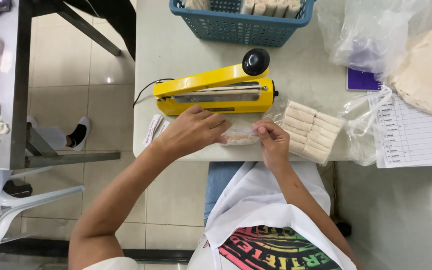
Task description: Packing bundles of food sticks into plastic bags and sealing them using a manual heat sealer.
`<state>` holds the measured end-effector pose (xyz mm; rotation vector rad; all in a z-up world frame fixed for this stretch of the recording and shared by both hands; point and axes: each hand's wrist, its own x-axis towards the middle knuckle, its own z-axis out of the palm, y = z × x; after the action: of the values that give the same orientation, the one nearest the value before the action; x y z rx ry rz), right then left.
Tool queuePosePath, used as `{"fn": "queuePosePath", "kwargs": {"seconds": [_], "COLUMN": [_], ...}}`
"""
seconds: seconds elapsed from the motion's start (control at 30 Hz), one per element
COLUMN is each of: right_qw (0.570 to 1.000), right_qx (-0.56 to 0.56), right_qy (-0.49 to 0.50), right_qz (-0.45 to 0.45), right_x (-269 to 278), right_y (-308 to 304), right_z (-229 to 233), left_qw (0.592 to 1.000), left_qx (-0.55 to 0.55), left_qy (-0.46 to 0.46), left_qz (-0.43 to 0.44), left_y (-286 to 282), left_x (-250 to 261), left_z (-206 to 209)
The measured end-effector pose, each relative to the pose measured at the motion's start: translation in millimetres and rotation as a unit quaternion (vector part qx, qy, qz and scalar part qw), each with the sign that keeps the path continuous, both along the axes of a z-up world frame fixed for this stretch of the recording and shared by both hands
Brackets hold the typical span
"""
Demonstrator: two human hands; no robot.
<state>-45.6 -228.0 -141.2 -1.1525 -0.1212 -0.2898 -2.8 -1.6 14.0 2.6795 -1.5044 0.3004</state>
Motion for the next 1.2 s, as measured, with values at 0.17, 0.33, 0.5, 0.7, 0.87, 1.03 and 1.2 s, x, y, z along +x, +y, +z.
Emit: {"fn": "queuePosePath", "kwargs": {"seconds": [0.17, 0.33, 0.5, 0.7, 0.87, 1.03, 1.2], "right_qw": [1.000, 1.000, 0.999, 0.999, 0.996, 0.993, 0.946], "right_qx": [0.003, 0.019, 0.029, 0.032, 0.057, 0.017, -0.285], "right_qy": [-0.004, 0.004, 0.007, 0.009, 0.061, 0.108, 0.133], "right_qz": [-0.003, 0.013, 0.025, 0.030, 0.014, -0.041, -0.076], "right_x": [0.2, -1.1, 0.0, 3.2, 1.0, 19.0, 68.0], "right_y": [-1.4, -4.4, -4.2, -7.0, -3.8, -16.1, -24.0], "right_z": [-1.5, -5.8, -6.8, -3.8, -5.6, 4.2, 11.7], "left_qw": [1.000, 0.999, 0.993, 0.976, 0.766, 0.596, 0.438], "left_qx": [0.000, -0.026, -0.073, -0.172, -0.490, -0.570, -0.623], "left_qy": [-0.004, 0.028, 0.089, 0.131, 0.408, 0.527, 0.572], "left_qz": [-0.005, 0.000, 0.021, 0.040, 0.082, 0.205, 0.305], "left_y": [0.4, 2.5, 2.7, 11.2, 11.8, -34.5, -36.5], "left_x": [1.9, 1.5, -1.6, -4.3, -17.7, -38.8, -29.5], "left_z": [-18.4, -15.1, -16.4, -31.1, -152.8, -146.1, -113.1]}}
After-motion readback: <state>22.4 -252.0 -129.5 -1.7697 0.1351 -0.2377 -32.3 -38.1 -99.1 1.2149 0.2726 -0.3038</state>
